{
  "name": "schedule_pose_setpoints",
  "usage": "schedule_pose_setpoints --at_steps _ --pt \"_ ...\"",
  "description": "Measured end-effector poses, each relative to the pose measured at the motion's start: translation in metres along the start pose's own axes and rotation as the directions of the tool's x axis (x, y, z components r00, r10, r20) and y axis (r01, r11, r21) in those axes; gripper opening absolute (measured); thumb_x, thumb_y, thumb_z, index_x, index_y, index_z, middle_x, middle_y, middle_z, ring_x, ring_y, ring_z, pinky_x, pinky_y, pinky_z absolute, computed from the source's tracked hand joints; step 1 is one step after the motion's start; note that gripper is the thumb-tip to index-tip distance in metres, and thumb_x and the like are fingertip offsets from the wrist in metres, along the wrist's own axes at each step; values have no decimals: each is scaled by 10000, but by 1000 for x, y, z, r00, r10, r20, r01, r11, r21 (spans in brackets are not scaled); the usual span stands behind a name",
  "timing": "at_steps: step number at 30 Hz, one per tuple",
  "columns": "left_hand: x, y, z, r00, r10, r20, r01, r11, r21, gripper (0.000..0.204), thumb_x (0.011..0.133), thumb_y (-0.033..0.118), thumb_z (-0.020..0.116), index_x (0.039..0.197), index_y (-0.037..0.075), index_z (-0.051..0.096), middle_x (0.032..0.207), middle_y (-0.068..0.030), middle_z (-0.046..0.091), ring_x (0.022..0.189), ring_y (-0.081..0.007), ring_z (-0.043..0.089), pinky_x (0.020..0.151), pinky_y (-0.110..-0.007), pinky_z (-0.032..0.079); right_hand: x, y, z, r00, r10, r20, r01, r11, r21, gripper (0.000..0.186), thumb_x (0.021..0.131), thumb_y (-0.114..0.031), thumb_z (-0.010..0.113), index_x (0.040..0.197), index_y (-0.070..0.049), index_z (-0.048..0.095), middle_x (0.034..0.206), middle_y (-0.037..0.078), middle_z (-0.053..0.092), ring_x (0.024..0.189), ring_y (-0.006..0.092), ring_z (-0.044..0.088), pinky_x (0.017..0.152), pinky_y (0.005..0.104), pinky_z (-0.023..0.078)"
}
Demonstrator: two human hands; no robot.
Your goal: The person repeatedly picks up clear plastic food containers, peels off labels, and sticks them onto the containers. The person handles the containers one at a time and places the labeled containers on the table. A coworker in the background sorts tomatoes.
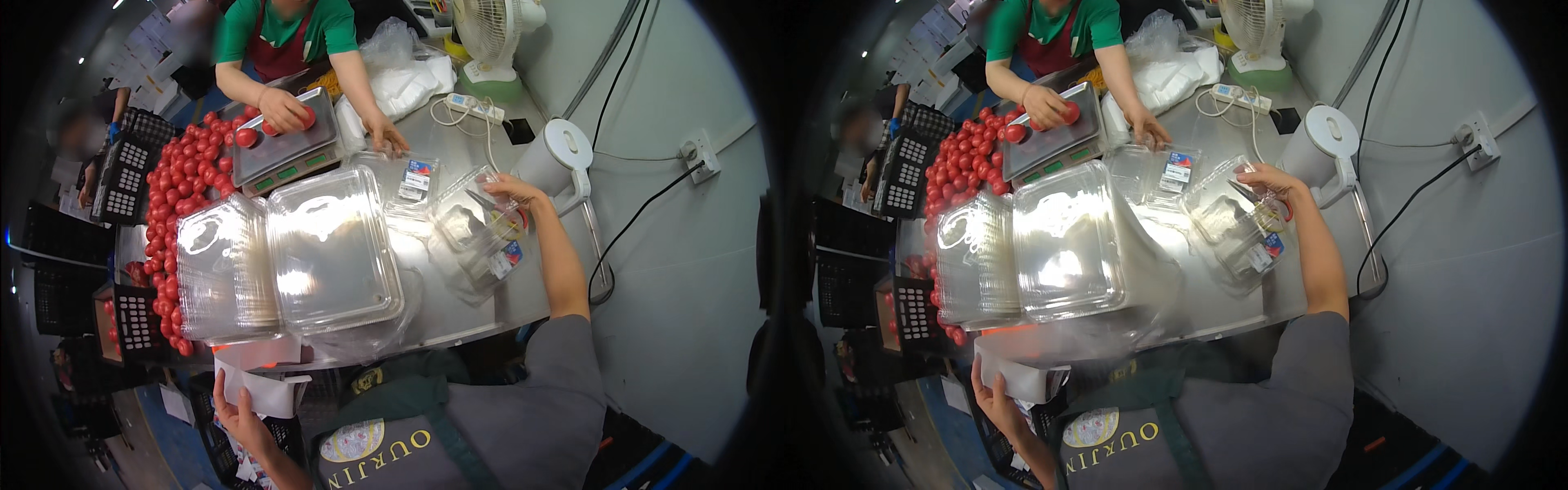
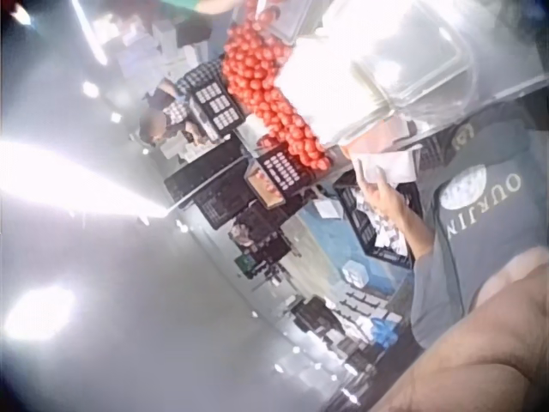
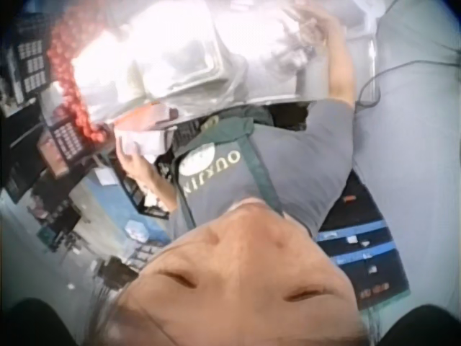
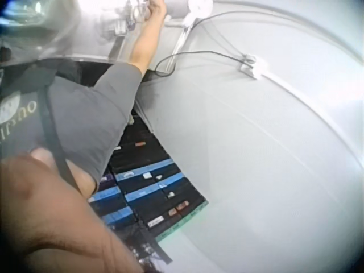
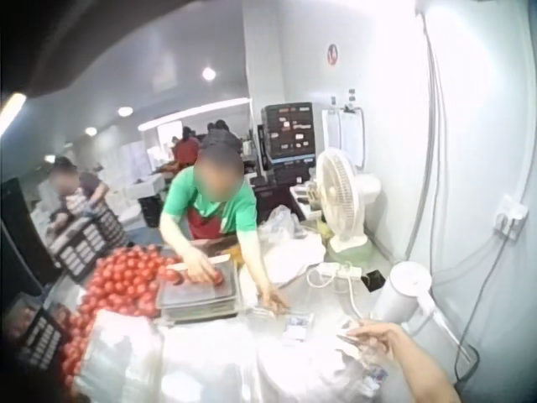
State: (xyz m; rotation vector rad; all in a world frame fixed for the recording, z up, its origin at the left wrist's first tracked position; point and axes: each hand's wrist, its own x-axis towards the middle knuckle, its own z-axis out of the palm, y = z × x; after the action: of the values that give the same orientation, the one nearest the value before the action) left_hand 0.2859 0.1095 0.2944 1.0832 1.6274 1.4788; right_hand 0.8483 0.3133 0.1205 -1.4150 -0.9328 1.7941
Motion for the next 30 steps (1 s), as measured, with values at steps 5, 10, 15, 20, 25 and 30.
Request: schedule_pose_setpoints --at_steps 5,10,15,20,25,30 --pt "4 6 12 998 -12 61 11 1000 21 400 831 -28 510 1229 -18 466 1115 -138 563 946 -168 563 849 -277 447 15 38 11 962 242 124 -197 935 -296 594 710 -341 736 1166 -19 534 849 -23 535 666 34 438 573 185 341" --pt "3 -1 1 999 -14 48 11 998 68 314 847 -7 520 1160 -33 526 1041 -121 595 912 -141 565 811 -253 452 21 76 13 988 -59 -145 -51 755 -654 911 610 -464 770 1307 -9 400 1083 156 537 1010 241 507 844 317 408" --pt "4 -13 -8 998 -56 15 55 995 81 256 851 4 530 1098 -47 573 1002 -101 609 882 -119 560 800 -234 443 -6 108 31 951 -262 -162 1 529 -849 980 530 -494 794 1310 -44 406 1252 212 465 1186 362 422 992 400 342" --pt "0 -13 -3 996 -83 24 80 990 113 255 855 7 529 1100 -49 572 1005 -96 609 877 -119 559 812 -235 437 -3 95 20 839 -452 -305 40 608 -793 771 618 -373 755 1258 -55 467 1196 165 522 1106 306 500 936 371 388" --pt "-4 -11 -5 995 -95 42 90 991 101 270 854 8 529 1116 -49 562 1035 -108 599 904 -137 564 832 -252 440 -7 119 -23 742 -451 -497 -306 432 -848 582 673 -246 709 1199 -113 499 1077 139 558 1002 308 541 852 388 448" --pt "-9 -9 -5 992 -111 56 103 987 124 273 856 10 530 1121 -48 559 1045 -113 596 911 -143 564 840 -256 439 -27 138 -37 777 -430 -460 -323 355 -877 525 695 -121 656 1193 -191 502 1103 94 537 1013 296 537 834 407 462"
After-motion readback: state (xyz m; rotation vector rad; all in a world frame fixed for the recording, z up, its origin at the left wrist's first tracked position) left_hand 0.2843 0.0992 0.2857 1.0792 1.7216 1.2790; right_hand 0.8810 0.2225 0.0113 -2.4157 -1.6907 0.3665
